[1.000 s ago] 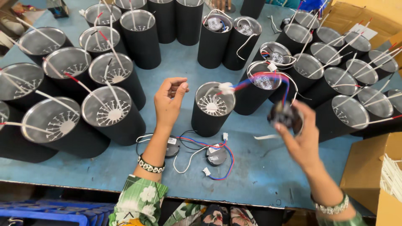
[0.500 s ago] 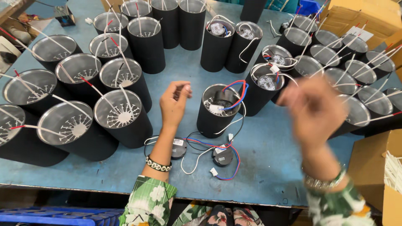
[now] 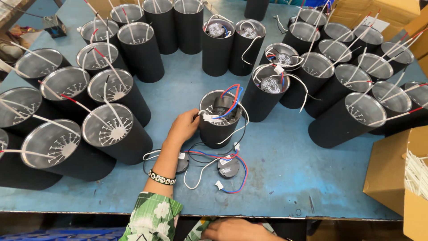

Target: The person connects wires to small black electronic modules and places them into black cylindrical containers. They repeatedly pick up modules, attach connectors, and insert the modules into the cylinders, which are arranged on a blue workbench.

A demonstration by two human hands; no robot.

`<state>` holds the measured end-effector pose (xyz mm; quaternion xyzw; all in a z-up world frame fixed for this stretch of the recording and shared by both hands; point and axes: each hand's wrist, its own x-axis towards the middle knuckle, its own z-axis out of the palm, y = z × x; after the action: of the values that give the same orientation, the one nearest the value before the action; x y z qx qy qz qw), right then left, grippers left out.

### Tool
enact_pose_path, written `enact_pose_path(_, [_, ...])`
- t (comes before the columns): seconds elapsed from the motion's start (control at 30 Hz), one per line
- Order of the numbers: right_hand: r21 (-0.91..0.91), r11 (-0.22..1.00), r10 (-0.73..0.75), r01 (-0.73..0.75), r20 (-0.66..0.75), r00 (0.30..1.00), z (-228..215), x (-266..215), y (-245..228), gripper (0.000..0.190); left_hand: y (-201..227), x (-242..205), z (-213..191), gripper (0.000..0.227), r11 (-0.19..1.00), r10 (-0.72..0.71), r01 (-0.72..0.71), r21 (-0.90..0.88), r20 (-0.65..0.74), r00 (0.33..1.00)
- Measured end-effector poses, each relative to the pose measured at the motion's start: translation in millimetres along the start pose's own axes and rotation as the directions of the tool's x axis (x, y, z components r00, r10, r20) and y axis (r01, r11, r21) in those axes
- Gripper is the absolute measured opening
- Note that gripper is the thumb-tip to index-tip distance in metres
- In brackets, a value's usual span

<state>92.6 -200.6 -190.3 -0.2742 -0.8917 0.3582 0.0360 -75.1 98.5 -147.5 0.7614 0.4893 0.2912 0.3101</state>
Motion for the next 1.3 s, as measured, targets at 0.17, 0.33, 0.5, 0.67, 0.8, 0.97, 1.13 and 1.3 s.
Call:
enact_pose_path(0.17, [0.129, 0.99, 0.035, -0.05, 0.115, 0.993, -25, -7, -15, 0.029, 12, -4, -3, 0.022, 0.999, 0.018, -0.017, 0.033, -0.012, 1.0])
enact_pose_path(0.33, [0.447, 0.895, -0.005, 0.007, -0.005, 1.0, -93, -27, -22, 0.03, 16, -7, -23, 0.023, 0.982, 0.069, -0.057, -0.182, 0.062, 0.996])
enact_pose_path(0.5, [0.653, 0.753, 0.358, 0.081, -0.51, 0.782, -110, -42, -8, 0.021, 16, -4, -34, 0.034, 0.893, 0.07, 0.0, -0.45, 0.139, 0.988])
enact_pose_path(0.67, [0.792, 0.611, 0.632, -0.002, -0.486, 0.604, -72, -28, 8, 0.018, 16, -8, -21, 0.032, 0.988, 0.033, -0.003, -0.155, 0.19, 0.981])
enact_pose_path(0.8, [0.74, 0.667, 0.647, -0.08, -0.524, 0.554, -56, -24, 8, 0.017, 25, -11, -23, 0.028, 1.0, 0.011, -0.007, -0.025, 0.159, 0.987])
enact_pose_path(0.97, [0.801, 0.598, 0.666, 0.009, -0.503, 0.551, -74, -39, 20, 0.017, 29, -12, -25, 0.031, 0.997, 0.046, -0.041, -0.06, 0.092, 0.995])
enact_pose_path(1.13, [0.594, 0.792, 0.589, -0.144, -0.678, 0.44, -171, -81, 20, 0.019, 26, -11, -21, 0.029, 0.99, 0.118, -0.12, -0.079, -0.032, 0.992])
enact_pose_path(1.3, [0.168, 0.975, 0.22, -0.148, -0.852, 0.475, -255, -44, -4, 0.02, 17, -8, -14, 0.03, 0.986, 0.082, -0.086, -0.145, -0.032, 0.996])
